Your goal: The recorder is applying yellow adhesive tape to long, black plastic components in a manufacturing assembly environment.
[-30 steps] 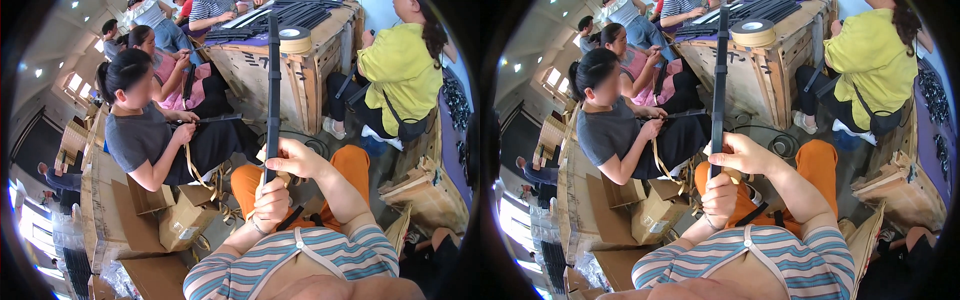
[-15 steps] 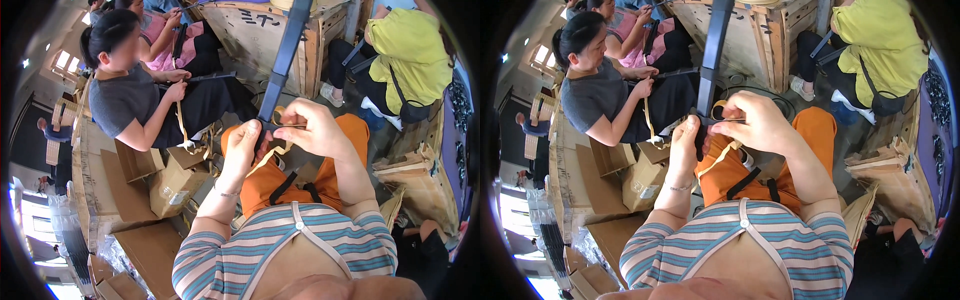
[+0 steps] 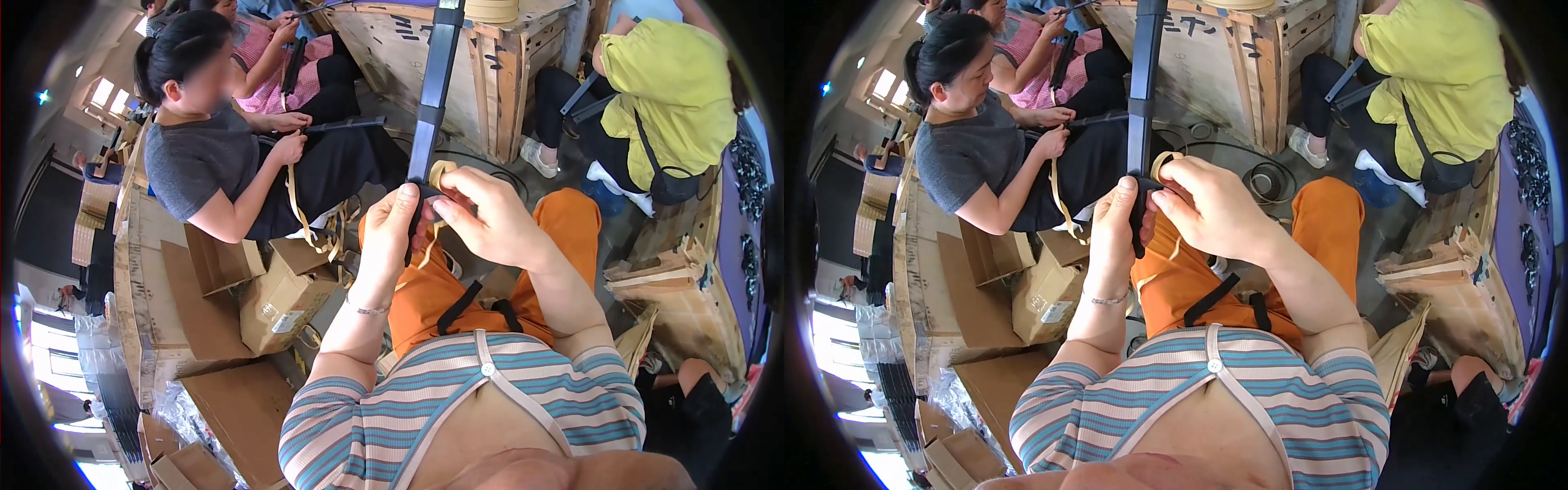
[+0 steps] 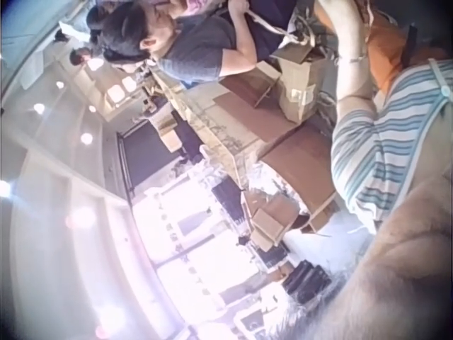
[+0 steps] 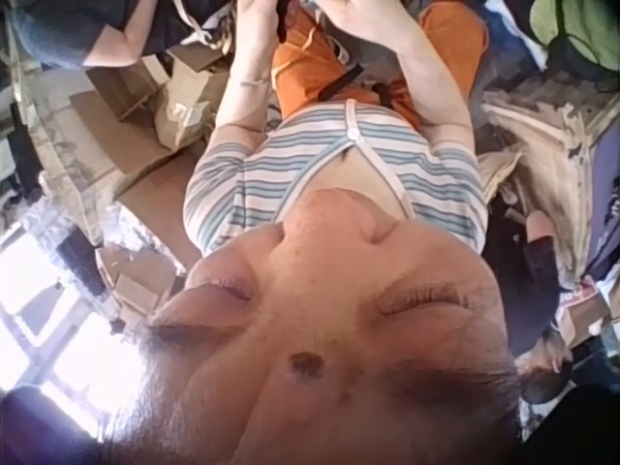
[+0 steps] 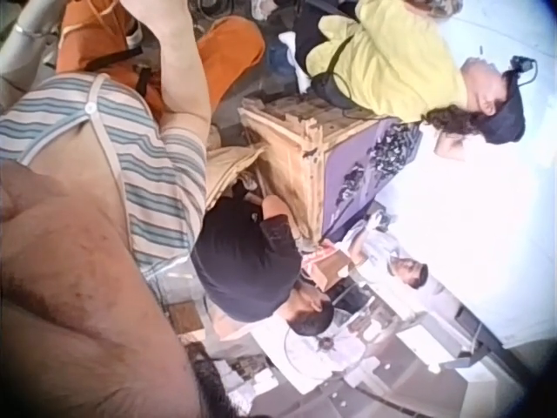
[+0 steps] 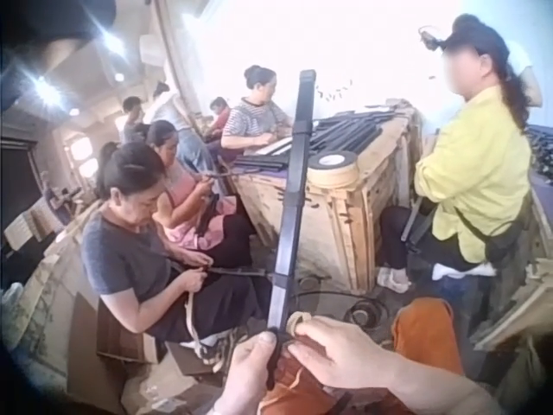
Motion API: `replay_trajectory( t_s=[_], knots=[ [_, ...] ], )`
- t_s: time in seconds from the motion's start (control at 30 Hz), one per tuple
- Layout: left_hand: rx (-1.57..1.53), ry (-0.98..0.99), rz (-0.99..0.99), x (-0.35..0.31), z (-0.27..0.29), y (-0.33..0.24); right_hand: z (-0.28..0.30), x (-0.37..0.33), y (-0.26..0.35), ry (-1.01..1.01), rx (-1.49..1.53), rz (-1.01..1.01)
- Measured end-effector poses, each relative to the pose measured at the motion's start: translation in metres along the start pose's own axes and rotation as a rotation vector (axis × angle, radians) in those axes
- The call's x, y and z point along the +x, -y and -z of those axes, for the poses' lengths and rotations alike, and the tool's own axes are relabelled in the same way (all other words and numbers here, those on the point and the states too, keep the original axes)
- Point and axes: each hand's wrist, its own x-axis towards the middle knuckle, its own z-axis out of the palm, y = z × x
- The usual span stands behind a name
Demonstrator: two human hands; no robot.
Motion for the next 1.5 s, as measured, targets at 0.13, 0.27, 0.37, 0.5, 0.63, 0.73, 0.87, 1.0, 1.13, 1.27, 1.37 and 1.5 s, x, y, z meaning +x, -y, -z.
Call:
replay_trajectory(
  t_s=[0.13, 0.27, 0.37, 0.5, 0.63, 0.73, 0.87, 1.0, 1.13, 1.27, 1.37, 1.5],
  knots=[
    [0.015, -0.007, 0.0, 0.001, 0.003, 0.002, -0.009, 0.005, 0.0, 0.036, 0.002, -0.07],
    [-0.008, 0.028, -0.046, 0.001, 0.002, 0.004, -0.014, 0.003, -0.001, -0.011, 0.021, -0.112],
    [-0.002, 0.061, -0.093, 0.001, 0.005, 0.008, -0.016, 0.004, -0.002, -0.007, 0.124, -0.185],
    [0.095, 0.093, -0.124, 0.002, 0.007, 0.01, -0.016, 0.008, -0.004, -0.016, 0.108, -0.128],
    [-0.232, 0.326, 0.126, -0.011, 0.007, 0.012, -0.025, 0.017, -0.034, -0.035, -0.328, -0.192],
    [-0.206, 0.412, 0.154, -0.022, 0.002, -0.002, -0.038, -0.008, -0.065, 0.139, -0.165, -0.182],
    [-0.489, 0.676, 0.284, -0.009, 0.003, -0.007, -0.016, 0.008, -0.032, 0.143, 0.387, -0.44],
    [-0.575, 0.593, 0.334, -0.004, 0.0, -0.006, 0.007, 0.011, -0.027, 0.249, 0.956, -0.345],
    [-0.599, 0.508, 0.441, 0.001, 0.0, -0.001, -0.006, 0.011, -0.012, 0.079, 0.684, -0.124],
    [-0.578, 0.482, 0.47, 0.002, 0.0, 0.004, 0.0, 0.012, -0.019, 0.18, 0.485, -0.132],
    [-0.631, 0.522, 0.515, 0.004, -0.001, 0.004, 0.009, 0.011, -0.021, 0.295, 0.545, -0.167],
    [-0.668, 0.565, 0.529, 0.015, 0.001, 0.017, 0.012, 0.008, -0.057, 0.315, 0.6, -0.177]
  ],
)
